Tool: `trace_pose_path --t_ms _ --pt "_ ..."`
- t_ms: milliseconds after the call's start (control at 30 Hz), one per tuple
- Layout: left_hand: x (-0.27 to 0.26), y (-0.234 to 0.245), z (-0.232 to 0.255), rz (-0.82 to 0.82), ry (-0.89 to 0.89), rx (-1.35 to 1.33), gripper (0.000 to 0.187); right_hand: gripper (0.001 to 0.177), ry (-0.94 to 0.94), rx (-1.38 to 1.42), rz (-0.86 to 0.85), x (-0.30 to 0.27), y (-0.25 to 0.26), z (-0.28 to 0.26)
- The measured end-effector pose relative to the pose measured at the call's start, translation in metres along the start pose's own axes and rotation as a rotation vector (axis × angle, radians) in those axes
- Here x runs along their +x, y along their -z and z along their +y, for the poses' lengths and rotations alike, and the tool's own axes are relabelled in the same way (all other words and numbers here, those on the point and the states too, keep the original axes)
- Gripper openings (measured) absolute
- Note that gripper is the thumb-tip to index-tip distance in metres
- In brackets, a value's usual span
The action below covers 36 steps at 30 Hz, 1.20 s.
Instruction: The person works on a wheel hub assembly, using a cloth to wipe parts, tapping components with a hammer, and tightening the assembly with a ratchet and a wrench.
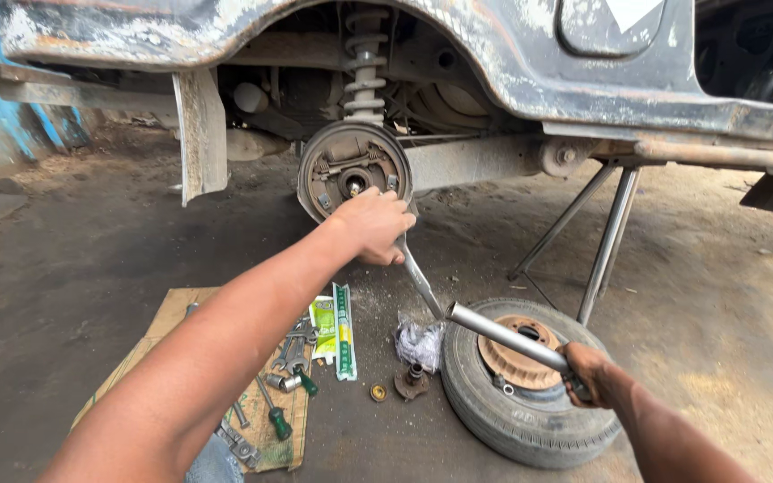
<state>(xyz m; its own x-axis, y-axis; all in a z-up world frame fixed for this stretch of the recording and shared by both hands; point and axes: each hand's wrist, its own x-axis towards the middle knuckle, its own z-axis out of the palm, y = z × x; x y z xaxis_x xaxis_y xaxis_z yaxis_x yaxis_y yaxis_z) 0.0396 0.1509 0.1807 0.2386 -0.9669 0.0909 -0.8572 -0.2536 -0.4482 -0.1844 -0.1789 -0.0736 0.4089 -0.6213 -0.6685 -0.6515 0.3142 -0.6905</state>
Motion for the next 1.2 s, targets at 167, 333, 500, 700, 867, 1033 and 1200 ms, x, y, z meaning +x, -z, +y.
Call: trace_pose_path --t_ms 167,333,500,700,867,1033,1200 --pt "-0.003 -0.003 -0.003 0.037 0.012 -0.076 0.058 0.041 -0.01 0.019 -0.09 0.0 -0.014 0.0" --pt "-0.001 -0.004 -0.004 0.055 -0.008 -0.124 0.057 0.041 0.007 -0.001 -0.093 0.004 -0.021 0.007" --pt "-0.002 -0.002 0.0 0.055 0.036 -0.124 0.058 0.038 0.014 -0.017 -0.084 0.017 -0.02 0.021" --pt "-0.002 0.001 0.004 0.0 0.088 -0.134 0.06 0.032 -0.038 0.005 -0.209 0.041 -0.038 0.026" --pt "-0.003 0.003 0.005 0.025 0.092 -0.153 0.059 0.041 -0.072 0.023 -0.307 0.057 -0.051 0.037" --pt "-0.003 0.0 0.004 0.039 0.095 -0.173 0.057 0.034 -0.077 -0.014 -0.217 0.046 -0.043 0.031" --pt "-0.003 -0.002 0.004 0.061 0.094 -0.174 0.057 0.033 -0.061 -0.018 -0.22 0.037 -0.041 0.031"
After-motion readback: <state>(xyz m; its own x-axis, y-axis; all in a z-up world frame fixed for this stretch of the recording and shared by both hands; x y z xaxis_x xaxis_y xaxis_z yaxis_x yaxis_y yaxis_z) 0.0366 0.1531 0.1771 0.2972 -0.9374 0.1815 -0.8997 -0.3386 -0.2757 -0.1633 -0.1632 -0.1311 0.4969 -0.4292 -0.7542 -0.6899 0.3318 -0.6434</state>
